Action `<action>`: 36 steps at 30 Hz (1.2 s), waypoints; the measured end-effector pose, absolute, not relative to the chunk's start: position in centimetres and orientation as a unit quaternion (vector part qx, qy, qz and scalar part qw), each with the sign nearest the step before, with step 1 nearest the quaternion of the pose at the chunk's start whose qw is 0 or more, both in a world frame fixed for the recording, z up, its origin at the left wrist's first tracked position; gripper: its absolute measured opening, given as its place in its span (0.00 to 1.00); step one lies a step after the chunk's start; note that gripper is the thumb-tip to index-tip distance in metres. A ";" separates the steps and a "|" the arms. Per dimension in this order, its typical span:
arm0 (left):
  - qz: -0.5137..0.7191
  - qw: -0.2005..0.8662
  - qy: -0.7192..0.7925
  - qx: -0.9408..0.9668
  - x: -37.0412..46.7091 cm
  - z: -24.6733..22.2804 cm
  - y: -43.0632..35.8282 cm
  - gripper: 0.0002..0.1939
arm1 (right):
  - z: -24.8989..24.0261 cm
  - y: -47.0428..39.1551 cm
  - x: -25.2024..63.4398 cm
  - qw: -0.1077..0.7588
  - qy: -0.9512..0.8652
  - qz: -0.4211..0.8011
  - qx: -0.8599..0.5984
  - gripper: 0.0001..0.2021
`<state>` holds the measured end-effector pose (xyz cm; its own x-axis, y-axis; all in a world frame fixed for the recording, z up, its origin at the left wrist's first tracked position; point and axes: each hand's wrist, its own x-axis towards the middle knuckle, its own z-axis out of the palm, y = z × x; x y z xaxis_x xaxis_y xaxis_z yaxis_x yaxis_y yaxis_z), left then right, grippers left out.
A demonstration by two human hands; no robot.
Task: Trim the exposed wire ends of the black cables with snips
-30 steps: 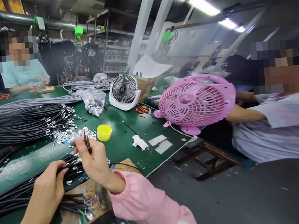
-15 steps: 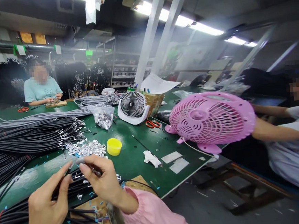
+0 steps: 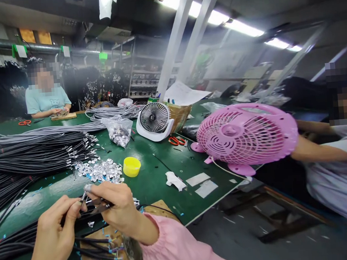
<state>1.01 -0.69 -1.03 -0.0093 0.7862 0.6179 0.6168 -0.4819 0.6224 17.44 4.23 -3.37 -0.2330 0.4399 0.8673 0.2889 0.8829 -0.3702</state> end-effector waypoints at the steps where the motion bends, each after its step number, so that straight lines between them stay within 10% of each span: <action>1: 0.500 0.103 0.512 0.691 1.1 -0.9 -0.7 0.24 | -3.4 4.3 17.5 0.580 -0.780 0.081 -0.222 0.16; 10: 0.515 0.209 0.562 0.613 1.8 -0.2 -0.8 0.36 | -2.7 3.8 17.3 0.575 -0.763 0.195 -0.220 0.18; 36: 0.525 0.087 0.560 0.634 1.6 -0.7 -1.2 0.14 | -3.1 2.9 17.5 0.508 -0.815 0.090 -0.264 0.15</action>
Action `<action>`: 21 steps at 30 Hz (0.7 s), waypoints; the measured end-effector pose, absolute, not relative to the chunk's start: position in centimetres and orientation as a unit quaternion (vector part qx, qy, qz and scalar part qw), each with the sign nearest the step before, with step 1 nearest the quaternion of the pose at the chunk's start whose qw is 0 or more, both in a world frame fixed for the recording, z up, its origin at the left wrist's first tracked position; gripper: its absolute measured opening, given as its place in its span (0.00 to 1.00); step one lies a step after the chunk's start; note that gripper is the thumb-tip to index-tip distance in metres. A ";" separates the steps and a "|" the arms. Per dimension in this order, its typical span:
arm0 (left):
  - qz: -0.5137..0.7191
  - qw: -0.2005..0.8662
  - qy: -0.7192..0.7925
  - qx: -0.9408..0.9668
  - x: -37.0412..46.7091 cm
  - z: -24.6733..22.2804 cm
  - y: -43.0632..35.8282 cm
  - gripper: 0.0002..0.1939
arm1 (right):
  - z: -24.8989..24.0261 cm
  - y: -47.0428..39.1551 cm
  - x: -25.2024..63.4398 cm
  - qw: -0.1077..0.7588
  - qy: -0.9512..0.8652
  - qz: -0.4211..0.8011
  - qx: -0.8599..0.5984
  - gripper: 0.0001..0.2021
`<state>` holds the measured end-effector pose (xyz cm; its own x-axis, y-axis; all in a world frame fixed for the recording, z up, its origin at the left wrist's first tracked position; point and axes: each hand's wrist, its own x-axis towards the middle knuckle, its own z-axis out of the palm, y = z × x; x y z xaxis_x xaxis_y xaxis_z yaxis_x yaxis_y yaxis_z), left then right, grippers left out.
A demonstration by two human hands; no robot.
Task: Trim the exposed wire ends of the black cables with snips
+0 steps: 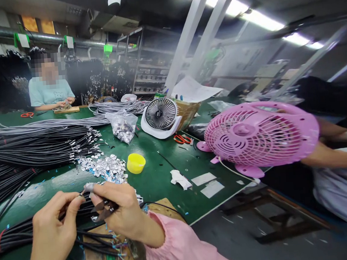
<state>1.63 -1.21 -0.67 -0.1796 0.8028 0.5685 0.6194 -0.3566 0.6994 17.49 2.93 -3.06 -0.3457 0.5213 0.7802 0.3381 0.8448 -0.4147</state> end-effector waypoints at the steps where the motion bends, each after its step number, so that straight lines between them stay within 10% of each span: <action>1: 0.520 0.085 0.558 0.641 1.6 -0.5 -1.2 0.15 | -3.1 2.9 17.5 0.506 -0.815 0.085 -0.271 0.15; 21: 0.463 0.248 0.590 0.613 0.7 -0.3 -1.0 0.21 | -2.5 2.8 17.5 0.526 -0.793 0.157 -0.262 0.13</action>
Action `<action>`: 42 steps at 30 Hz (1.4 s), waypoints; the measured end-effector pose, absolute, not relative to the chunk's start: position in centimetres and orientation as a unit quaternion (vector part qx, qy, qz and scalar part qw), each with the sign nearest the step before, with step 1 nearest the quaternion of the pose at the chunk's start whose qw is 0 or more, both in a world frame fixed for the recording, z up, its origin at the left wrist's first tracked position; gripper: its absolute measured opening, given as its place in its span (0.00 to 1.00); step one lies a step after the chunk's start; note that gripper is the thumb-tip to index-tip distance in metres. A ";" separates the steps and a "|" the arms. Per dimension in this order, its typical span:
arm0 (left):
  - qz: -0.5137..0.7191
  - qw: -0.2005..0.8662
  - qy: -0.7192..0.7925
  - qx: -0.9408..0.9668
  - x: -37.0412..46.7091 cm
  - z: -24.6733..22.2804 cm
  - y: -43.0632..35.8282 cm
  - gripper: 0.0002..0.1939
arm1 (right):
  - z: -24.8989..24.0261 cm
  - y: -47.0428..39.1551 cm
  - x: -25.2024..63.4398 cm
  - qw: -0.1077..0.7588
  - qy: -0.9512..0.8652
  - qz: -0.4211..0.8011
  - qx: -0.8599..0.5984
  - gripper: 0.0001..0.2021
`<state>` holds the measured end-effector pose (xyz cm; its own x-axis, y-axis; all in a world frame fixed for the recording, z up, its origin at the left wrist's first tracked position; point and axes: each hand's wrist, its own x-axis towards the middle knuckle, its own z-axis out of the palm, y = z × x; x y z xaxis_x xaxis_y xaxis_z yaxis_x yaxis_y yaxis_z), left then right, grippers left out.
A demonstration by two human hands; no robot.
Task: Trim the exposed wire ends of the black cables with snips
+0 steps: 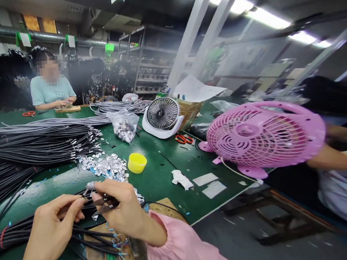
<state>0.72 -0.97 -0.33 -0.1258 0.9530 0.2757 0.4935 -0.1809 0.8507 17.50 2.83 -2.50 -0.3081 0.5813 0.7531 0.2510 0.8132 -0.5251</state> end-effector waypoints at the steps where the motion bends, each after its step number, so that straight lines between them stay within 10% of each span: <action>1: 0.470 0.249 0.594 0.603 0.7 -0.3 -1.0 0.19 | -2.5 2.8 17.5 0.531 -0.792 0.156 -0.257 0.13; 27: 0.568 -0.087 0.566 0.591 1.9 -2.1 -2.8 0.10 | -1.8 2.7 17.7 0.478 -0.839 0.098 -0.242 0.13; 42: 0.542 -0.083 0.572 0.611 2.0 -2.1 -3.3 0.08 | -2.3 3.3 17.9 0.456 -0.864 0.073 -0.198 0.14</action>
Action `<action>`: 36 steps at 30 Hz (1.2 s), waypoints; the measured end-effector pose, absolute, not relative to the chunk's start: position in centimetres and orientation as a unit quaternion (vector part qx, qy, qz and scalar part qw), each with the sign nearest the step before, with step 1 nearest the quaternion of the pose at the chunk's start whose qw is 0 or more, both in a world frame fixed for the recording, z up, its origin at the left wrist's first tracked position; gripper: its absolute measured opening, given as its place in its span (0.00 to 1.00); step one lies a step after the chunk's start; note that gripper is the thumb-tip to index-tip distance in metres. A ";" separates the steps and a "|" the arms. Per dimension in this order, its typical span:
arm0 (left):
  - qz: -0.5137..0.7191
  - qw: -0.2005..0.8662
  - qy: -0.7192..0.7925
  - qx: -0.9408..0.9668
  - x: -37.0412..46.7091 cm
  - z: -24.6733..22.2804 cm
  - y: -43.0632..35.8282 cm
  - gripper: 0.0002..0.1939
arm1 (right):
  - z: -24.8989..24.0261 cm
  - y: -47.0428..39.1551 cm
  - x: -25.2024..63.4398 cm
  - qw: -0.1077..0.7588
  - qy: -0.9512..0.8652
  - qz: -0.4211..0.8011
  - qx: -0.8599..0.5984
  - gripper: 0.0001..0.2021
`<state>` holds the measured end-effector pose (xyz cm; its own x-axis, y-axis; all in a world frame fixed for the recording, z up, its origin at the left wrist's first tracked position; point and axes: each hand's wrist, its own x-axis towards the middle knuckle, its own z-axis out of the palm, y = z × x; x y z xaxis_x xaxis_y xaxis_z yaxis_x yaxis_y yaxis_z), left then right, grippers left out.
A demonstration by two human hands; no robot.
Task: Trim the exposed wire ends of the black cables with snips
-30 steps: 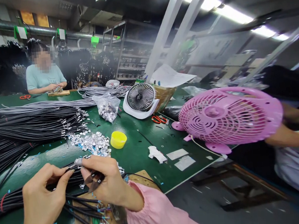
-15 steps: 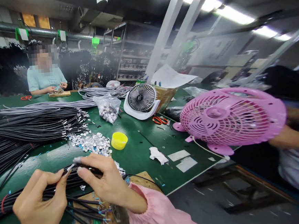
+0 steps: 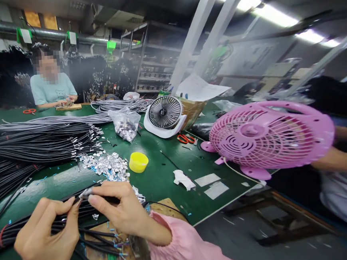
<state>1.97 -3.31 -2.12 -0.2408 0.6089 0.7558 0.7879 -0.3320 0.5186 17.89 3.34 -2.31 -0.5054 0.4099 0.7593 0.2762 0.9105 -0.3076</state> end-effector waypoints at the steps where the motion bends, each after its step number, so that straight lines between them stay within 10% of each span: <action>1: -0.540 0.062 -0.579 -0.608 1.8 -2.0 -3.2 0.09 | -2.4 3.3 17.9 0.457 -0.862 0.073 -0.208 0.14; 17: -0.401 -0.345 -0.558 -0.640 0.3 1.0 -1.7 0.40 | -2.7 3.1 17.7 0.565 -0.796 0.153 -0.155 0.09; 24: -0.391 -0.415 -0.516 -0.640 0.1 1.1 -1.3 0.38 | -2.3 3.5 17.7 0.515 -0.846 -0.012 -0.135 0.09; 36: -0.500 -0.307 -0.532 -0.610 0.1 -0.6 -1.3 0.25 | -2.8 4.2 14.5 0.618 -0.734 0.190 -0.207 0.10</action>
